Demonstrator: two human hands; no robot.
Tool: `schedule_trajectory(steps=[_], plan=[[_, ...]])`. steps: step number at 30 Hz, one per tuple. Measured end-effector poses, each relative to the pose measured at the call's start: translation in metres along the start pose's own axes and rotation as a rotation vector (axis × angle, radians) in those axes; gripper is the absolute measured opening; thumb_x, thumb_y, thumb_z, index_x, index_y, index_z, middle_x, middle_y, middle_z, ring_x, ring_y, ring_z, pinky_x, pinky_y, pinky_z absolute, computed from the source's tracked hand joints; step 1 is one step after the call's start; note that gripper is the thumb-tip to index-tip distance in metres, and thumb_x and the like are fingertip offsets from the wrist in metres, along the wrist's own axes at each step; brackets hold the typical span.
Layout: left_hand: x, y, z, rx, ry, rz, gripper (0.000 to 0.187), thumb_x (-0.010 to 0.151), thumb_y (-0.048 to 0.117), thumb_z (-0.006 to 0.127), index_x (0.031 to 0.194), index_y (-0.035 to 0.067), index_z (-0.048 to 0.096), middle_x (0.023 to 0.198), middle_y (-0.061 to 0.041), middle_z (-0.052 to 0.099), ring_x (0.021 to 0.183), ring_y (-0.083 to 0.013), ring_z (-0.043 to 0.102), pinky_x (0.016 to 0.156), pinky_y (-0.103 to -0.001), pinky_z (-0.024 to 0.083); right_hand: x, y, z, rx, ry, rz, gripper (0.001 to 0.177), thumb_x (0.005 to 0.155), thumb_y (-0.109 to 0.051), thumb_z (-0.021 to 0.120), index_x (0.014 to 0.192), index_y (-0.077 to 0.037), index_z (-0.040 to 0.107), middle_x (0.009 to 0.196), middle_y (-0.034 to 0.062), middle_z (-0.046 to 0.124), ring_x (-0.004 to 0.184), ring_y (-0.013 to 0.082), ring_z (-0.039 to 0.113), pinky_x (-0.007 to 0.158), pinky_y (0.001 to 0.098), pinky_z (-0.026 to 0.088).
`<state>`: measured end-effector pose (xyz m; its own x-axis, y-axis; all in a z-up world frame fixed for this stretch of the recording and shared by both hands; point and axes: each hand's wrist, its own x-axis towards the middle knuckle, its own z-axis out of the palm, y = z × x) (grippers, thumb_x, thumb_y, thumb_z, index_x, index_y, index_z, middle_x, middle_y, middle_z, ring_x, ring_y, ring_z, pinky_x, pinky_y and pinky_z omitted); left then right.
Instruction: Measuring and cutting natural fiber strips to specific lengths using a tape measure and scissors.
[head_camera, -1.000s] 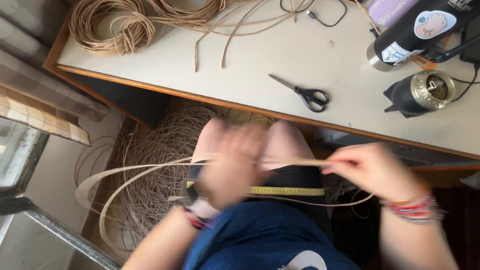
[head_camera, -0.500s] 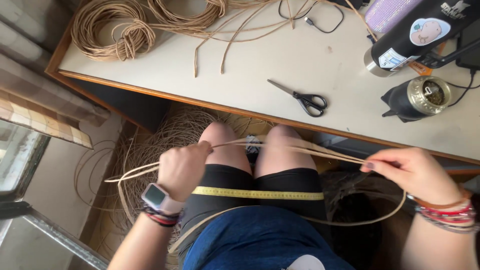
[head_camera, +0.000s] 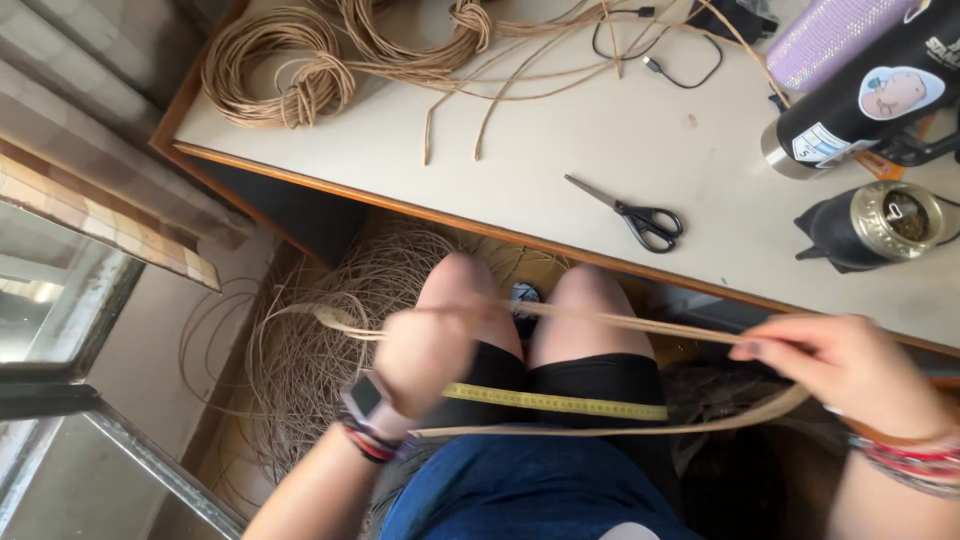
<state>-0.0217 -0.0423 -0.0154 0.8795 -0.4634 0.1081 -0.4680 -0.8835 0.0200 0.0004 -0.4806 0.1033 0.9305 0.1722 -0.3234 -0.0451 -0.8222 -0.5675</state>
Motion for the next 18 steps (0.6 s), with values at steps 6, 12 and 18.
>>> schedule_trajectory(steps=[6, 12, 18], plan=[[0.012, 0.004, -0.011, -0.198, 0.044, -0.144, 0.049, 0.091, 0.012, 0.05, 0.138, 0.022, 0.057, 0.109, 0.0, 0.074, 0.064, -0.0211, 0.074, 0.061, -0.039, 0.058, -0.002, -0.007, 0.018, -0.044, 0.0, -0.049, 0.023, 0.087, -0.022, 0.071, 0.092, -0.017, 0.093, 0.092, -0.0078, 0.094, 0.085, 0.0036, 0.082, 0.084, 0.0196, 0.055], [0.033, 0.128, -0.05, -0.548, 0.102, 0.032, 0.032, 0.1, 0.045, 0.058, 0.11, 0.015, 0.061, 0.063, -0.009, 0.068, 0.047, -0.0371, 0.065, 0.036, -0.052, 0.046, 0.011, -0.088, 0.07, -0.056, -0.197, -0.454, 0.015, 0.086, -0.022, 0.073, 0.074, -0.018, 0.081, 0.066, -0.0061, 0.075, 0.057, 0.0087, 0.063, 0.057, 0.028, 0.047], [0.028, 0.023, -0.056, -0.063, 0.265, 0.119, 0.017, 0.087, 0.008, 0.058, 0.074, 0.018, 0.059, 0.073, -0.006, 0.057, 0.078, -0.0348, 0.053, 0.086, -0.048, 0.042, 0.005, -0.013, 0.013, -0.021, -0.046, -0.077, 0.023, 0.086, -0.021, 0.072, 0.087, -0.014, 0.094, 0.09, -0.0073, 0.095, 0.085, 0.0041, 0.082, 0.085, 0.0205, 0.056]])
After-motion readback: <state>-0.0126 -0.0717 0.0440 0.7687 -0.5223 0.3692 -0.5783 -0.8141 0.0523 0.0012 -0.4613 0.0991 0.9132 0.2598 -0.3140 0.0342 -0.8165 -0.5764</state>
